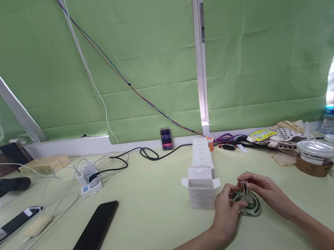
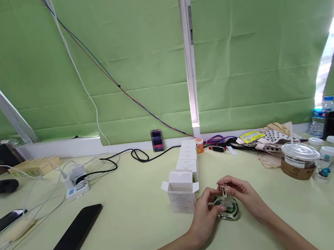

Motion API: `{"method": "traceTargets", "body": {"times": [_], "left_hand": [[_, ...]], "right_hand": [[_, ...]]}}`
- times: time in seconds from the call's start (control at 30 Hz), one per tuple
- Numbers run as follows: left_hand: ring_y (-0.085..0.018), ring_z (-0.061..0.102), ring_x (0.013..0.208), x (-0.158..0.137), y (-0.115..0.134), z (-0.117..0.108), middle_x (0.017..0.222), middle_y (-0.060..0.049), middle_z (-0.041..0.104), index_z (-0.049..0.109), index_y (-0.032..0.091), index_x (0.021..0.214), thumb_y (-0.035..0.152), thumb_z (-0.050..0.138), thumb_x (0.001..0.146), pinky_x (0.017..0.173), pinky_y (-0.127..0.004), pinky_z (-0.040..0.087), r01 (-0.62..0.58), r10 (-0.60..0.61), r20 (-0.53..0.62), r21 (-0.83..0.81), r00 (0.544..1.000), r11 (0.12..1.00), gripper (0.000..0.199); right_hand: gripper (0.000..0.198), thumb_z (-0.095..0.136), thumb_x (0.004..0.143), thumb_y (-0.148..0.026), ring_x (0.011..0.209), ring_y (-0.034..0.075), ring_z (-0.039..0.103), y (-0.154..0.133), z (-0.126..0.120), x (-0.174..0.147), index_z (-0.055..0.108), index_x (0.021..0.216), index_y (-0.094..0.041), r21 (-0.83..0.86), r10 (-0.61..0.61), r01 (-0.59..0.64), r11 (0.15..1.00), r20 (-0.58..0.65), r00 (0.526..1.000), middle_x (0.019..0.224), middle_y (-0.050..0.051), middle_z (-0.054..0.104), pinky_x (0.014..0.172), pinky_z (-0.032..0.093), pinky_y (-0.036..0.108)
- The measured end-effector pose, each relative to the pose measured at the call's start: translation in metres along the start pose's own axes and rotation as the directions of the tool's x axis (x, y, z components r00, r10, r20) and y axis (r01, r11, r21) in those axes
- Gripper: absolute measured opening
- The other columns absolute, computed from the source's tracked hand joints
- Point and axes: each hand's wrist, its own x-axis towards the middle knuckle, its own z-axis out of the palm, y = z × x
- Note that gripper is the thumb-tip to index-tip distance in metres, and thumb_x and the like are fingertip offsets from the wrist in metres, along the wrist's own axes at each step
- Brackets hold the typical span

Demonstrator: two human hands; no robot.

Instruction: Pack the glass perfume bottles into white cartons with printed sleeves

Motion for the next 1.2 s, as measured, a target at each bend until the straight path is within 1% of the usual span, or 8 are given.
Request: {"method": "traceTargets", "body": {"times": [0.17, 0.3, 0.53, 0.67, 0.9, 1.0, 1.1, 1.2], "left_hand": [[-0.019, 0.061, 0.092, -0.001, 0.001, 0.001, 0.097, -0.003, 0.066, 0.059, 0.018, 0.093, 0.003, 0.058, 0.066, 0.074, -0.028, 0.046, 0.004, -0.004, 0.005, -0.008, 1.0, 1.0, 0.031], [-0.019, 0.061, 0.091, 0.0, 0.0, 0.001, 0.097, -0.003, 0.066, 0.059, 0.018, 0.094, 0.003, 0.057, 0.066, 0.074, -0.027, 0.046, 0.005, -0.005, 0.013, -0.006, 1.0, 1.0, 0.032], [-0.021, 0.058, 0.098, 0.0, -0.001, -0.001, 0.104, -0.004, 0.066, 0.059, 0.02, 0.097, 0.008, 0.059, 0.069, 0.079, -0.03, 0.045, -0.031, 0.031, -0.011, 0.05, 0.999, 0.998, 0.03], [-0.021, 0.058, 0.101, -0.001, -0.001, -0.001, 0.104, -0.003, 0.066, 0.059, 0.02, 0.095, 0.007, 0.058, 0.068, 0.079, -0.029, 0.046, -0.03, 0.031, -0.009, 0.048, 0.999, 0.998, 0.03], [-0.021, 0.059, 0.098, -0.003, -0.003, -0.003, 0.104, -0.003, 0.066, 0.057, 0.021, 0.1, 0.008, 0.058, 0.072, 0.082, -0.031, 0.046, -0.082, 0.079, 0.027, 0.143, 0.997, 0.986, 0.031], [-0.022, 0.058, 0.103, -0.006, -0.001, -0.004, 0.11, -0.004, 0.065, 0.056, 0.022, 0.105, 0.008, 0.058, 0.075, 0.089, -0.033, 0.044, -0.153, 0.141, 0.064, 0.24, 0.988, 0.959, 0.033], [-0.023, 0.059, 0.103, -0.01, 0.004, -0.003, 0.112, -0.006, 0.064, 0.052, 0.022, 0.112, 0.012, 0.056, 0.079, 0.091, -0.036, 0.044, -0.206, 0.189, 0.084, 0.337, 0.978, 0.919, 0.035], [-0.025, 0.06, 0.105, -0.023, 0.008, -0.001, 0.114, -0.009, 0.064, 0.048, 0.021, 0.12, 0.015, 0.052, 0.083, 0.093, -0.041, 0.044, -0.206, 0.188, 0.085, 0.416, 0.978, 0.886, 0.038]], "right_hand": [[0.025, 0.072, 0.075, -0.041, 0.073, 0.016, 0.056, 0.003, 0.003, 0.001, 0.061, 0.09, -0.023, 0.068, -0.012, 0.014, 0.998, -0.028, 1.0, 0.08, -0.001, 0.058, 0.066, 0.048, 0.027], [0.029, 0.077, 0.07, -0.042, 0.073, 0.016, 0.057, 0.007, 0.004, 0.001, 0.061, 0.085, -0.022, 0.105, -0.025, 0.031, 0.994, -0.059, 0.998, 0.078, -0.001, 0.057, 0.067, 0.048, 0.028], [0.048, 0.059, 0.082, -0.054, 0.101, 0.026, 0.064, 0.005, 0.004, -0.001, 0.059, 0.122, -0.025, 0.327, 0.123, -0.126, 0.936, 0.029, 0.992, 0.109, 0.011, 0.07, 0.094, 0.045, 0.044], [0.041, 0.071, 0.075, -0.047, 0.098, 0.027, 0.065, 0.01, 0.002, 0.001, 0.068, 0.108, -0.023, 0.284, 0.153, -0.152, 0.947, 0.018, 0.988, 0.099, 0.009, 0.073, 0.09, 0.047, 0.043], [0.038, 0.078, 0.065, -0.05, 0.081, 0.023, 0.065, 0.017, 0.01, 0.004, 0.065, 0.089, -0.023, 0.333, 0.052, -0.039, 0.942, -0.031, 0.998, 0.083, 0.003, 0.069, 0.074, 0.05, 0.035], [0.054, 0.078, 0.061, -0.055, 0.092, 0.026, 0.065, 0.014, 0.011, 0.001, 0.065, 0.104, -0.026, 0.349, 0.053, -0.073, 0.934, 0.067, 0.996, 0.099, 0.006, 0.07, 0.081, 0.049, 0.039], [0.065, 0.083, 0.058, -0.044, 0.109, 0.027, 0.059, 0.01, 0.007, -0.005, 0.063, 0.118, -0.027, 0.347, 0.096, -0.198, 0.917, 0.291, 0.952, 0.118, 0.007, 0.065, 0.096, 0.042, 0.042], [0.057, 0.083, 0.061, -0.032, 0.106, 0.027, 0.061, 0.009, 0.003, -0.008, 0.066, 0.115, -0.024, 0.322, 0.155, -0.296, 0.899, 0.398, 0.904, 0.112, 0.008, 0.069, 0.097, 0.041, 0.043]]}}
